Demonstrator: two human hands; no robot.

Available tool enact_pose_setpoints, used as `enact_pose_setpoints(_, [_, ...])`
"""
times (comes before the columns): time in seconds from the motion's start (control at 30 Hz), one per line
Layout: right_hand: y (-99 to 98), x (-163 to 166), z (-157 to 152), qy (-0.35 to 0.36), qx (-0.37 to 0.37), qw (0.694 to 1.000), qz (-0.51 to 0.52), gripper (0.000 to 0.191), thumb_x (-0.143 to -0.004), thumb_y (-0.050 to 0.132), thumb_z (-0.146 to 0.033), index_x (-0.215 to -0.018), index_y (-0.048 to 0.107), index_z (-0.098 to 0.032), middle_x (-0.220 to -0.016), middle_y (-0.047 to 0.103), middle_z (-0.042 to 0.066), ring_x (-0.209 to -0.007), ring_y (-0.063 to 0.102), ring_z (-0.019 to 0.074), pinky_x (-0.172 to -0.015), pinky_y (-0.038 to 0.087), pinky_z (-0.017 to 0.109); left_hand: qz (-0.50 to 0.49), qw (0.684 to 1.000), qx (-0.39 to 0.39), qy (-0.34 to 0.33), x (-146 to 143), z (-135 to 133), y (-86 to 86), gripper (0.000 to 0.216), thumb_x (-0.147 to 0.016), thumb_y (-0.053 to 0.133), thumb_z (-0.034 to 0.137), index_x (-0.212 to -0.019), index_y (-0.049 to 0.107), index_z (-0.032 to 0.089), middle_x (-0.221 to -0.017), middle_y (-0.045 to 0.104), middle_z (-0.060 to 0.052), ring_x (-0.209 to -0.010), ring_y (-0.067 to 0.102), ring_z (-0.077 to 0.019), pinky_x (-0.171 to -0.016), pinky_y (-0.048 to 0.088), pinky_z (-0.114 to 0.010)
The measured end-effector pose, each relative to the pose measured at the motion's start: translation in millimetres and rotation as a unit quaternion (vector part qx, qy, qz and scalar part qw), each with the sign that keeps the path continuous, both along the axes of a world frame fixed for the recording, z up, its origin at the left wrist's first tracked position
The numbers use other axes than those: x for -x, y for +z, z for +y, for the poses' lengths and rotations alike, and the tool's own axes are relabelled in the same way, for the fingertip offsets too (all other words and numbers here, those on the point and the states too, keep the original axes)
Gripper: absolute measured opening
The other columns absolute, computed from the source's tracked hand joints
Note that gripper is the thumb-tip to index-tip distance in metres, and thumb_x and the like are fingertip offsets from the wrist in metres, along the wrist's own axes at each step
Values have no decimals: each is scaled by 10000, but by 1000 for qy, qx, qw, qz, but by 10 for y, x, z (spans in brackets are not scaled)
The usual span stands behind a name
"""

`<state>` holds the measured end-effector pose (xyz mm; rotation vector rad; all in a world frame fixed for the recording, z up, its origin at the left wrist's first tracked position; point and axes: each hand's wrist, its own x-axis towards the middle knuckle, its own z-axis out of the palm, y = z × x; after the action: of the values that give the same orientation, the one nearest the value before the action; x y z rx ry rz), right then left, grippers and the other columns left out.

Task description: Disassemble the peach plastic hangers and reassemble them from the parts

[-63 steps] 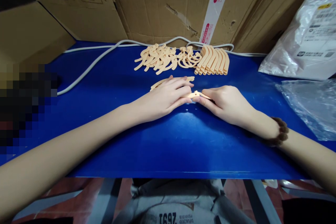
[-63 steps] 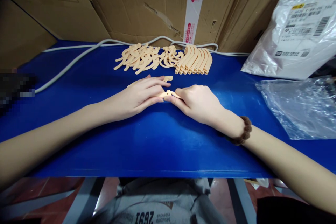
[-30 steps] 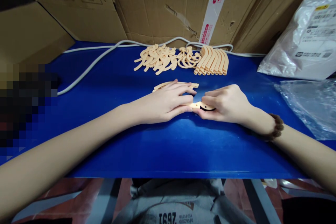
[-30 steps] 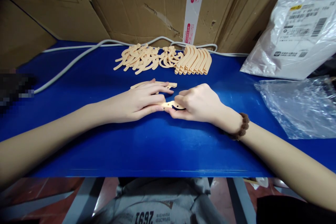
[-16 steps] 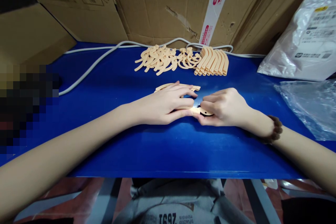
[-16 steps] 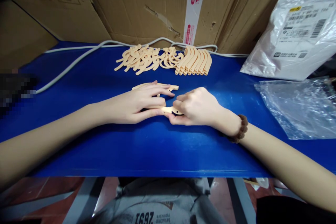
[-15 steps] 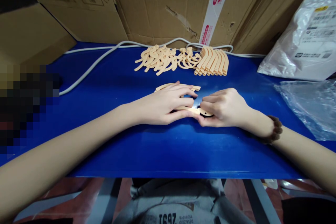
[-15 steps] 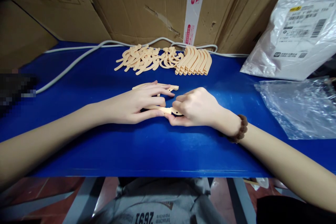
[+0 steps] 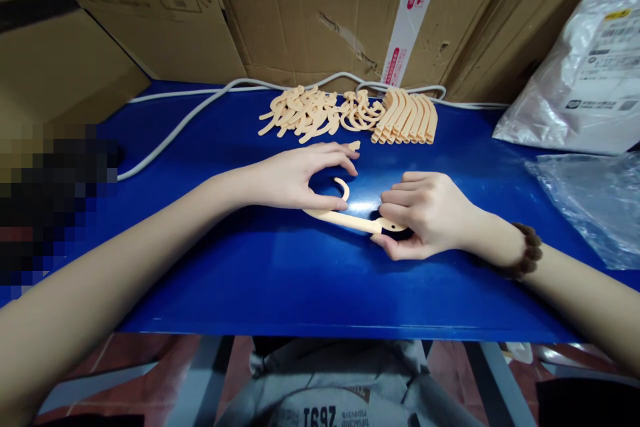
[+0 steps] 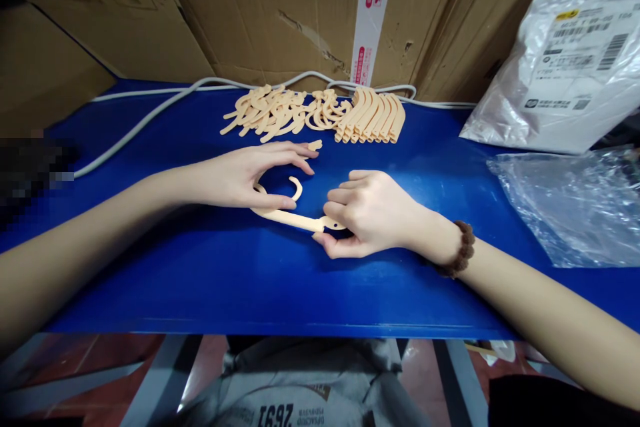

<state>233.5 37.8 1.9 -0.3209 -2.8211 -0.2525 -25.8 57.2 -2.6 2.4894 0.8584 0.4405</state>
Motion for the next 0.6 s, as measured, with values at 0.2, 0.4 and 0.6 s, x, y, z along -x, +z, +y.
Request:
enact_pose_setpoints(0.2, [12, 30, 17, -16, -4, 999, -29, 570, -968, 445, -670, -686, 566, -190, -640, 562, 14, -598, 433, 156, -637, 287, 312, -28, 999, -28, 7, -13, 33, -67, 308, -897, 620, 310, -1182, 624, 193, -1393, 612, -98, -1388, 497, -248, -1131, 416, -392])
enact_pose_setpoints(0.4, [6, 25, 42, -28, 1, 999, -43, 582, -959, 424, -699, -729, 580, -187, -702, 571, 38, -700, 435, 188, -688, 304, 320, -15, 999, -48, 10, 1, 56, -93, 283, -931, 578, 336, -1171, 624, 193, -1393, 614, -91, -1374, 511, -234, -1114, 427, -382])
enact_pose_setpoints(0.6, [-2, 38, 48, -37, 21, 998, -44, 500, -994, 433, -599, -756, 584, -187, -771, 569, 56, -741, 432, 201, -701, 313, 335, -2, 999, -44, 9, 4, 21, -47, 294, -864, 659, 330, -1118, 629, 186, -1434, 576, -106, -1374, 506, -249, -1094, 428, -350])
